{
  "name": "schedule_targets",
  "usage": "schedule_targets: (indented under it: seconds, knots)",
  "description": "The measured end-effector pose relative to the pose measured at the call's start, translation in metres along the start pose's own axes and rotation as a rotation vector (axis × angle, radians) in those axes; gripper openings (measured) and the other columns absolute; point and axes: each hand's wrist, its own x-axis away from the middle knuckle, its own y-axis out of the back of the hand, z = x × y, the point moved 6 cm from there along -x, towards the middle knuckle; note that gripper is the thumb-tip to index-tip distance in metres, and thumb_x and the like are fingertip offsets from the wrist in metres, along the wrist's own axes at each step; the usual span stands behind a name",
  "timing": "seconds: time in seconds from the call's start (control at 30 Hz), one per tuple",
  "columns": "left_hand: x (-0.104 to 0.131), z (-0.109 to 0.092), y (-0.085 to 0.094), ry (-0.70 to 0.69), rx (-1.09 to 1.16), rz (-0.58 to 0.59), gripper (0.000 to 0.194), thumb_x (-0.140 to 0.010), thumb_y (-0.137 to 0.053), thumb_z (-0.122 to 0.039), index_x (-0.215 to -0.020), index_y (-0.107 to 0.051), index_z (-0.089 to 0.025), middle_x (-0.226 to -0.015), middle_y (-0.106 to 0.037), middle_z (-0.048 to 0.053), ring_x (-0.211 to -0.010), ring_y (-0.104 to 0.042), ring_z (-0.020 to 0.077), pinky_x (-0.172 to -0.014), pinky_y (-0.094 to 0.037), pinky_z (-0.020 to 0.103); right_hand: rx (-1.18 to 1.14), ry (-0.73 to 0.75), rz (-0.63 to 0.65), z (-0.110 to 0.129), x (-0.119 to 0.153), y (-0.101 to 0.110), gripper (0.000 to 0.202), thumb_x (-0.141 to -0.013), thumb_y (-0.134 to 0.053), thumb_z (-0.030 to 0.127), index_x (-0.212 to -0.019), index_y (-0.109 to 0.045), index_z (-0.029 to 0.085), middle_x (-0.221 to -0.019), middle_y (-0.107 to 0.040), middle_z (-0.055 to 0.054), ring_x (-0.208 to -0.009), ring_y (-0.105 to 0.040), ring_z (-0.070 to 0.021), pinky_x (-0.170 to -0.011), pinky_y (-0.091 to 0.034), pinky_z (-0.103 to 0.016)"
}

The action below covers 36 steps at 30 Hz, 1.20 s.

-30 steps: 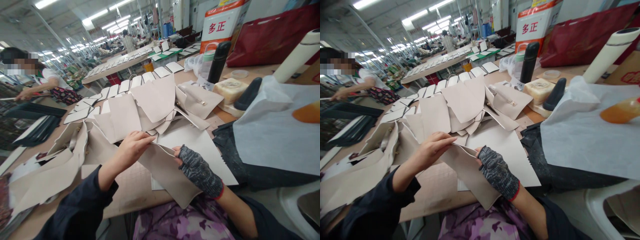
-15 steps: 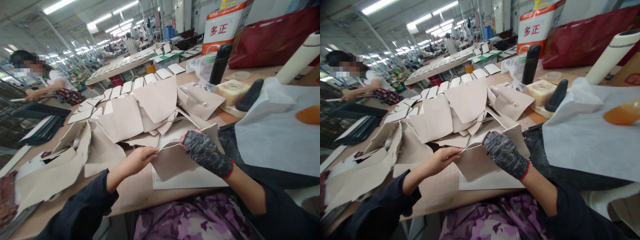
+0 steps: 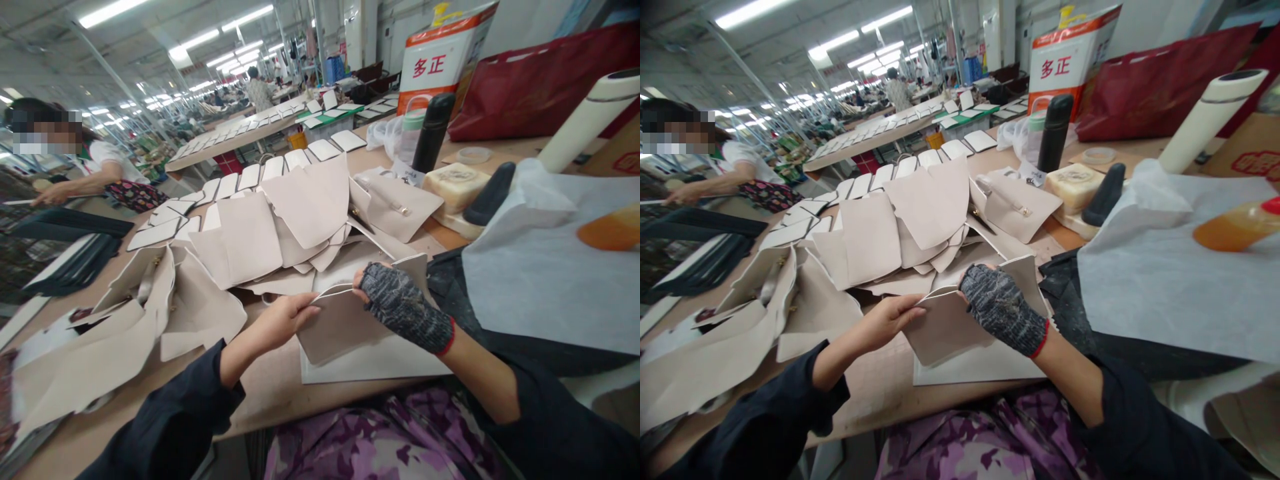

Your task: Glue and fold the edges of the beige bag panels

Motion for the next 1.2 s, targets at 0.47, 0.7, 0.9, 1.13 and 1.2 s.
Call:
schedule_targets:
  seconds: [0.47,0.7,0.9,1.13,1.2]
  knots:
    - [-0.005,0.019,-0.002,0.019,0.115,0.014,0.034,-0.086,-0.046,-0.039,-0.103,-0.067,-0.017,-0.086,-0.069,0.002,-0.078,-0.060,0.0147,-0.070,-0.043,0.019,-0.343,-0.055,-0.094,-0.028,0.004,0.015,0.042,-0.087,-0.050,0.034,-0.122,-0.045,0.012,-0.107,-0.063,-0.013,-0.095,-0.061,-0.0218,-0.082,-0.052,-0.036]
    - [-0.002,0.035,0.003,0.068,0.189,0.029,0.037,-0.084,-0.049,-0.043,-0.098,-0.068,-0.015,-0.091,-0.069,0.004,-0.084,-0.060,0.0183,-0.075,-0.044,0.022,-0.123,0.033,0.082,-0.053,0.019,0.001,0.031,-0.085,-0.053,0.034,-0.110,-0.057,0.016,-0.098,-0.065,-0.008,-0.095,-0.058,-0.0246,-0.096,-0.038,-0.045]
    - [-0.003,0.021,0.010,0.048,0.066,0.117,0.033,-0.085,-0.045,-0.038,-0.102,-0.066,-0.018,-0.091,-0.068,0.002,-0.083,-0.060,0.0175,-0.073,-0.044,0.022,-0.188,-0.047,0.072,-0.052,0.023,-0.001,0.023,-0.089,-0.047,0.031,-0.099,-0.061,0.016,-0.091,-0.064,-0.008,-0.089,-0.058,-0.0217,-0.082,-0.043,-0.035]
    - [-0.015,-0.001,0.005,0.040,-0.266,0.053,0.027,-0.087,-0.044,-0.033,-0.100,-0.065,-0.021,-0.087,-0.069,0.005,-0.078,-0.061,0.0175,-0.069,-0.044,0.023,-0.186,-0.068,0.143,-0.040,0.019,0.005,0.022,-0.090,-0.045,0.030,-0.085,-0.062,0.017,-0.083,-0.062,-0.007,-0.081,-0.057,-0.0195,-0.077,-0.042,-0.032]
    - [-0.021,-0.005,0.000,0.010,-0.302,0.022,0.027,-0.088,-0.043,-0.033,-0.100,-0.065,-0.021,-0.086,-0.069,0.005,-0.078,-0.062,0.0176,-0.068,-0.044,0.023,-0.156,-0.079,0.145,-0.039,0.018,0.007,0.022,-0.090,-0.045,0.032,-0.084,-0.062,0.018,-0.081,-0.061,-0.006,-0.078,-0.056,-0.0192,-0.075,-0.042,-0.031]
